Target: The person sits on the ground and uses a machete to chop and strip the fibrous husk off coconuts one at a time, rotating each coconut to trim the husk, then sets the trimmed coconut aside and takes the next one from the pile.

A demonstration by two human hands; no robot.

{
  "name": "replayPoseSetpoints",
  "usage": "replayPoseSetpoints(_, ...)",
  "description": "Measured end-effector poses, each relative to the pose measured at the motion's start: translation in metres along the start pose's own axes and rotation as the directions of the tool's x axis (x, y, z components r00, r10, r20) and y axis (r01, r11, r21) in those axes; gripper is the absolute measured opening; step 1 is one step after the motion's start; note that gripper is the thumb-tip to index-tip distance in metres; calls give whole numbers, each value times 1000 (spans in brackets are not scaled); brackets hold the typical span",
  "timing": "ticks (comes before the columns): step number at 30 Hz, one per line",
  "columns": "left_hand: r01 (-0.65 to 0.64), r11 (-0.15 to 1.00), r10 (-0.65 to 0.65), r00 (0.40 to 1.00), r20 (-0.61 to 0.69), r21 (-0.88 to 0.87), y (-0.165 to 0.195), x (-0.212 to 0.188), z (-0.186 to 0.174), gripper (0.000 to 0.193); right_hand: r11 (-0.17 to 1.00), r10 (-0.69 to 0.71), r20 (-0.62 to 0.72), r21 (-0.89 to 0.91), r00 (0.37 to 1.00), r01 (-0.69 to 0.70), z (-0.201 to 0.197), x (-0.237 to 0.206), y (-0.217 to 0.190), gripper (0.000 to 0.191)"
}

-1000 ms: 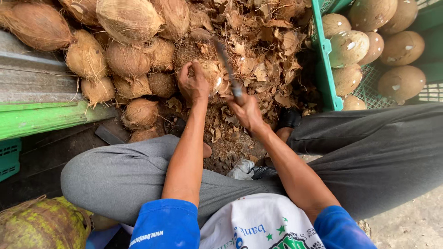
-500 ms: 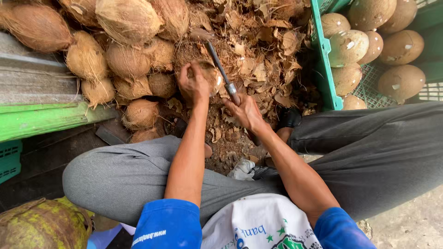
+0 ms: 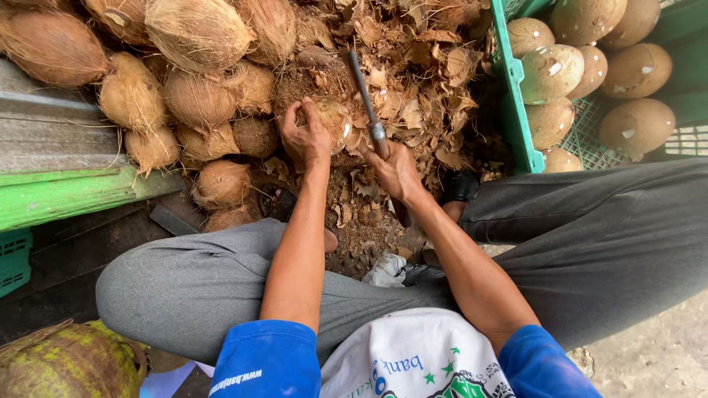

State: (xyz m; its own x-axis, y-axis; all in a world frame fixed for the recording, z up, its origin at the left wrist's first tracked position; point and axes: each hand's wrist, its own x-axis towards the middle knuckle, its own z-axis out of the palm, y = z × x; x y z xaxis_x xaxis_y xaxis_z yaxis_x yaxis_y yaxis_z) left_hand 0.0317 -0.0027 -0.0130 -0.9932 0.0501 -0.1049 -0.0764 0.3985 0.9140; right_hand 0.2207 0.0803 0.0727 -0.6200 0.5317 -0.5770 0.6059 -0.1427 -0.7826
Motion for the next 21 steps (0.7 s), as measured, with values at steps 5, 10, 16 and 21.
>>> replayPoseSetpoints(5, -21, 995, 24, 999, -26, 101, 4, 0, -3, 48, 963, -221, -77, 141, 972, 230, 11, -8, 2, 42)
replayPoseSetpoints(10, 29, 999, -29, 1000, 4, -13, 14, -2, -4, 49, 987, 157, 82, -28, 984, -156, 9, 0, 2, 24)
replayPoseSetpoints(16, 66, 922, -41, 996, 74, -381, 14, -2, 2, 52, 989, -133, -29, 62, 991, 134, 6, -5, 0, 41)
replayPoseSetpoints(21, -113, 991, 109, 993, -50, -69, 8, -2, 3, 45, 987, -143, 91, -65, 985, 149, 25, -3, 7, 34)
